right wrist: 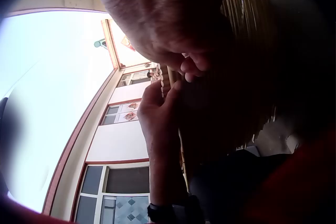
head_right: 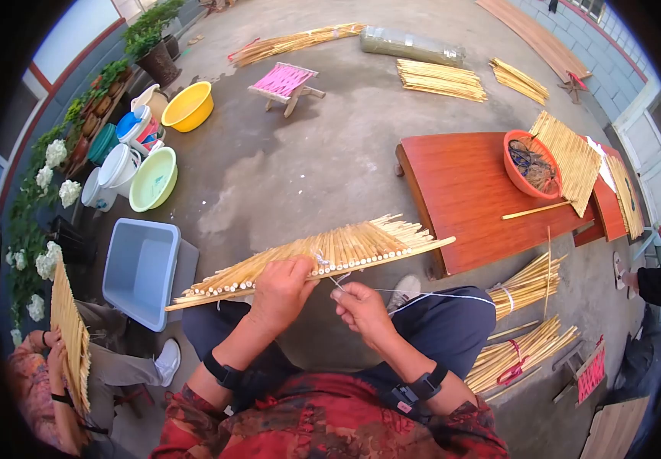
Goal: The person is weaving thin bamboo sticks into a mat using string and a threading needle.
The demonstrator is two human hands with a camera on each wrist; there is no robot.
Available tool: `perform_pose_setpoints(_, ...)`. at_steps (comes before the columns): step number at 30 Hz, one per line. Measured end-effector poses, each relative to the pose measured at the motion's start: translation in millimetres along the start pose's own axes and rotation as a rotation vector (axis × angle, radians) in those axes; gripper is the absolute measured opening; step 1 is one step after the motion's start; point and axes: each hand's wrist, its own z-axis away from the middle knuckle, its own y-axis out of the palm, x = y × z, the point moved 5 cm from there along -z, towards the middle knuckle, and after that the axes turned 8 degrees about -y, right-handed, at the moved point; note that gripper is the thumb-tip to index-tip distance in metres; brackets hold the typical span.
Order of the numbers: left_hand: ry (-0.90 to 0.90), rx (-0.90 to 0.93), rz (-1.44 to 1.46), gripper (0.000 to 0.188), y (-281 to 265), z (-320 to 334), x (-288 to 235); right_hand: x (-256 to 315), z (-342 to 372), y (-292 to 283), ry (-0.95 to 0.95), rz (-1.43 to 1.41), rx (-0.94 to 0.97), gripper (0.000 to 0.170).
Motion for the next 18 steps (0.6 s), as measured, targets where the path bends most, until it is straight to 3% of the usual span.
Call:
perform_pose_setpoints(2,-0.056,0.064,0.087,0.036,-4,-3,4,6,19,-4,-0.165,0.213,-0.002,0.014)
perform_pose_setpoints(3,-0.059,0.070,0.082,0.036,-5,-3,4,6,30,-3,-0.161,0.207,0.002,0.014)
perform_pose_setpoints(6,0.014,0.105,0.009,0.038,-2,-2,-3,40,73,11,-0.636,0.772,0.051,0.011)
perform_pose_setpoints(9,-0.010,0.168,-0.013,0.039,-7,-8,1,44,88,21,-0.775,0.995,0.051,0.007)
perform_pose_setpoints(12,0.046,0.273,0.070,0.036,-17,-16,2,60,88,23,-0.947,0.944,0.018,0.006)
perform_pose_setpoints(14,-0.153,0.394,0.227,0.030,-17,-25,14,64,89,22,-1.041,0.881,0.074,0.008)
perform_pose_setpoints(18,-0.015,0.536,0.232,0.022,0,-46,27,55,84,35,-0.974,0.820,0.275,0.007)
